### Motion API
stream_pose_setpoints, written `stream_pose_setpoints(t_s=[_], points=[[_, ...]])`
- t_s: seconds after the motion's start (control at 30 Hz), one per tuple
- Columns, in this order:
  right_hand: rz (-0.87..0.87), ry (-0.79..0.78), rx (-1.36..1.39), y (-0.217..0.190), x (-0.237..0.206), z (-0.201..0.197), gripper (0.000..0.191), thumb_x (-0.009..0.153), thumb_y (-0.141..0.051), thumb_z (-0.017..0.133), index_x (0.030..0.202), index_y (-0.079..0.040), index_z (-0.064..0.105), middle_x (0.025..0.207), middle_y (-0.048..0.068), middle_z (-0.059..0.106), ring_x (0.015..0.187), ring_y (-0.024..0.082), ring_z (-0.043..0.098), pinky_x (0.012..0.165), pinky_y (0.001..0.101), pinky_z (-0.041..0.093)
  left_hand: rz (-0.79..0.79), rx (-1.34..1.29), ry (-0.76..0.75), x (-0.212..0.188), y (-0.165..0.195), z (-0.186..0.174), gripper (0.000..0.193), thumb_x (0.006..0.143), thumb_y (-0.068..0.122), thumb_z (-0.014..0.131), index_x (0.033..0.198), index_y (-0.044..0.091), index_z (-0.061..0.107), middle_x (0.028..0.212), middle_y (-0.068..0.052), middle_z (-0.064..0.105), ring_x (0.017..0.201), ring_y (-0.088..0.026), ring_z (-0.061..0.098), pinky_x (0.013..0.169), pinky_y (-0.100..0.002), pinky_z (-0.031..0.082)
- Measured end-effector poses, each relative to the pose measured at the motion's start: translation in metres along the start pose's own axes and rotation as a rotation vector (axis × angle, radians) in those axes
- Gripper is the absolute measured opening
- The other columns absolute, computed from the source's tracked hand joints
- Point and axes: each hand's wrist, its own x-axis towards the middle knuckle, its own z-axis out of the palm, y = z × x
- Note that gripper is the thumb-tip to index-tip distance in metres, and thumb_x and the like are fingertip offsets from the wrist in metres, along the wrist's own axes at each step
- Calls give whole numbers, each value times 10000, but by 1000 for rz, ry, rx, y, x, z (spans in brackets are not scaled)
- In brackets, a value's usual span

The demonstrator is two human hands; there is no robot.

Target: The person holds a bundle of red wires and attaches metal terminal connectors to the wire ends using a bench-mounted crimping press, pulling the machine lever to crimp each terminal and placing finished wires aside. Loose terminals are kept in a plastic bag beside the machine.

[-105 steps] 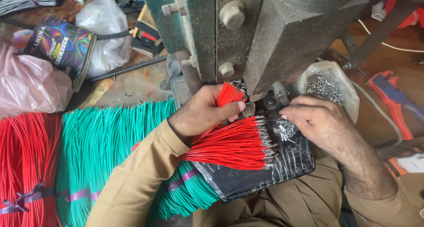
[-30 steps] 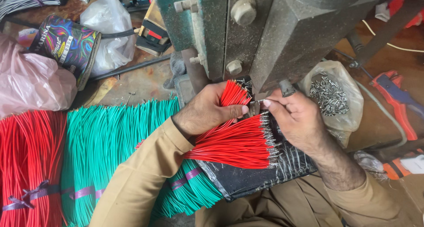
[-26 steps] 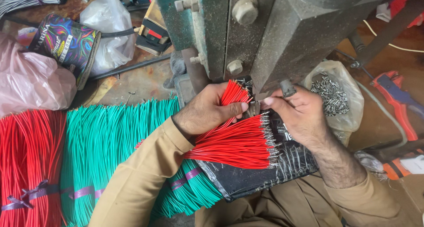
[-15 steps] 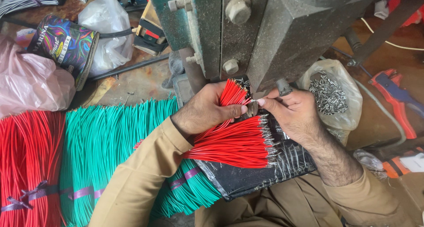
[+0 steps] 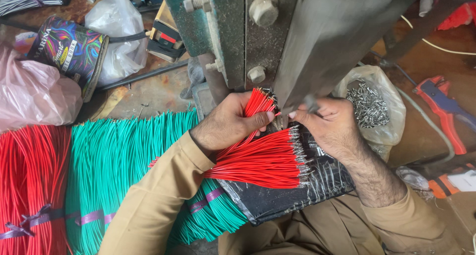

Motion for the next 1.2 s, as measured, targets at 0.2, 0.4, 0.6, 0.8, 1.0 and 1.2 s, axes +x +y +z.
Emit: stream_pose_setpoints(t_s=[0.2,0.4,0.6,0.8,1.0,1.2], points=[[6,-14,23,7,-3,-7,59,946,-24,730,989,11,752,903,61,767,843,80,695,762,236,576,26,-45,-19,7,-6,6,160,1002,178,677,990,19,662,784,27,647,714,-55,597,647,-249,519],[-44,-118,122,-16,-24,-29,138,926,-16,704,1057,14,734,1040,83,770,953,124,728,854,260,597,124,24,-33,-3,3,17,184,948,152,739,1032,16,647,849,45,637,804,-42,572,724,-253,524],[-64,-186,-619,-33,-28,-58,127,854,-95,723,964,-57,775,952,52,746,880,203,734,794,325,573,64,54,-25,-2,4,10,160,970,142,719,1044,10,666,860,48,656,811,-43,582,739,-259,541],[-143,-184,-722,-16,-25,-63,102,853,-129,735,945,-83,736,953,45,731,894,217,726,820,336,583,46,30,-21,16,2,13,154,961,115,720,1069,7,700,880,47,688,815,-29,590,734,-242,540],[127,-10,-243,-2,-24,-62,199,934,-35,656,1123,-50,714,973,55,748,891,150,714,791,303,580,46,-107,-29,20,-4,13,140,974,118,714,1048,8,670,869,38,678,783,-35,599,704,-238,528],[13,-22,296,14,0,-37,125,1005,60,574,1128,49,597,1017,113,740,955,167,737,895,298,617,50,-59,-7,20,-11,2,139,989,147,705,1035,18,683,808,46,637,727,-40,572,645,-248,505]])
